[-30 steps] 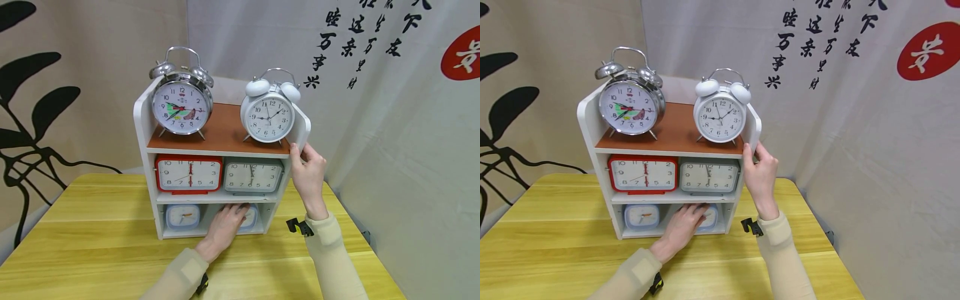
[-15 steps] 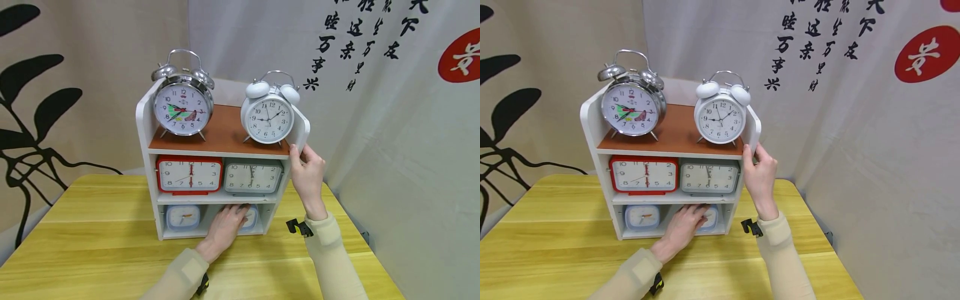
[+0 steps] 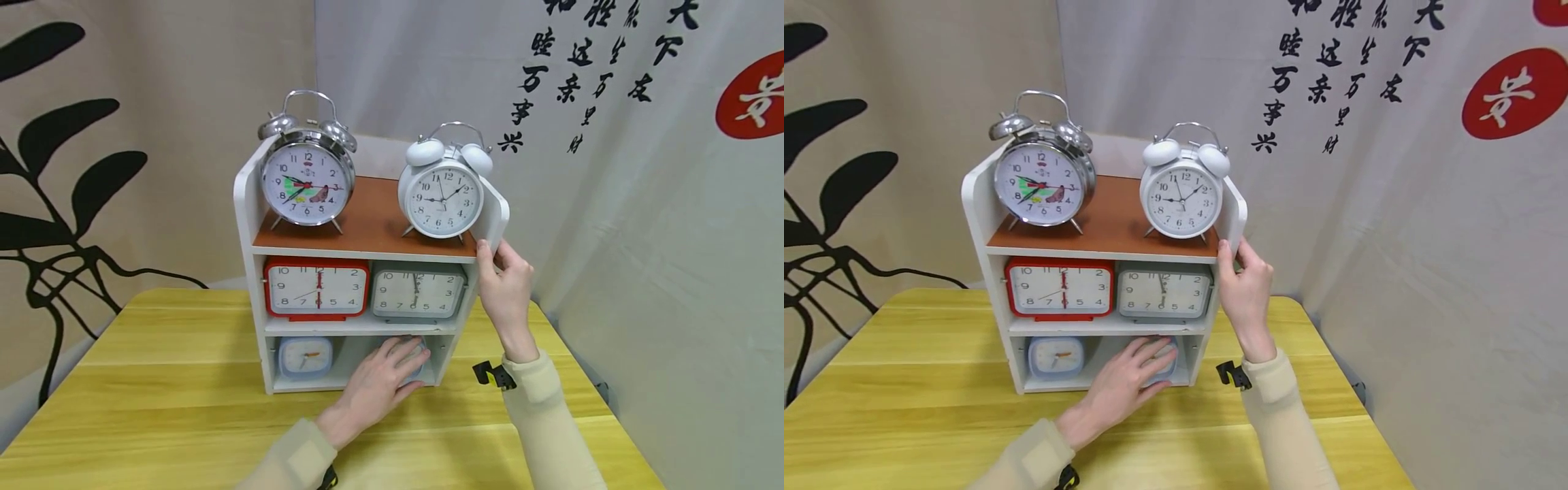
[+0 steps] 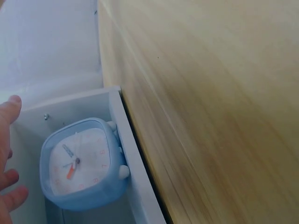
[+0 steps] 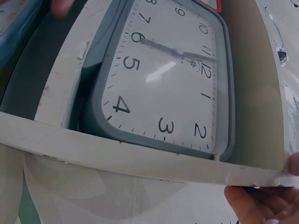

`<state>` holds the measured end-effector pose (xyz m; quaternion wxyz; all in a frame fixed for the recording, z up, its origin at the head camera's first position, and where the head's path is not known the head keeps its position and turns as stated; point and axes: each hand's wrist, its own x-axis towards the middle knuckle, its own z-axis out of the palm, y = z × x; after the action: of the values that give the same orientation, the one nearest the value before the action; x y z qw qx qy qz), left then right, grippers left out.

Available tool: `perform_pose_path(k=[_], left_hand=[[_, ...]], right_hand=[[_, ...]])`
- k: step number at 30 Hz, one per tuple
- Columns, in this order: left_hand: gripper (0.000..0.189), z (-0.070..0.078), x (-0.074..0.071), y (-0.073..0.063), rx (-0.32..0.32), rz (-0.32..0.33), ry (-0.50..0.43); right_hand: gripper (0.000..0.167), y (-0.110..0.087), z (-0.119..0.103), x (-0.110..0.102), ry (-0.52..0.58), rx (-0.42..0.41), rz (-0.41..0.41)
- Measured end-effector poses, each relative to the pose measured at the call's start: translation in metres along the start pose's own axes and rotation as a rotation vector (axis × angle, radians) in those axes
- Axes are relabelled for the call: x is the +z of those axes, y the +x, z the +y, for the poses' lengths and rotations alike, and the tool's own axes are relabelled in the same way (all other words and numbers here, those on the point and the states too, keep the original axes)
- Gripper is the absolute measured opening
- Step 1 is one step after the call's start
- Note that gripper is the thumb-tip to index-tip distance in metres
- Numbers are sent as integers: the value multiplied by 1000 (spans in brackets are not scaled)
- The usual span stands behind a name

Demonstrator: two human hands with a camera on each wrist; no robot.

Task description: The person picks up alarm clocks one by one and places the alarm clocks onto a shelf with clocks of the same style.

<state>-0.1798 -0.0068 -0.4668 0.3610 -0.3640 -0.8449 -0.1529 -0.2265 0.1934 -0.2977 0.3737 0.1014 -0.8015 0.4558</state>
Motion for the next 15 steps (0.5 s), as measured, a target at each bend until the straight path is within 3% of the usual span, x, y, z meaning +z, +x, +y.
perform_pose_path(k=[10,15], left_hand=[[53,0,-9,-6,105,60,-4],[55,-6,-19,-6,178,140,-30]], right_hand=[[35,0,4,-4,10,-5,-27],[37,-1,7,-11,23,0,-64]])
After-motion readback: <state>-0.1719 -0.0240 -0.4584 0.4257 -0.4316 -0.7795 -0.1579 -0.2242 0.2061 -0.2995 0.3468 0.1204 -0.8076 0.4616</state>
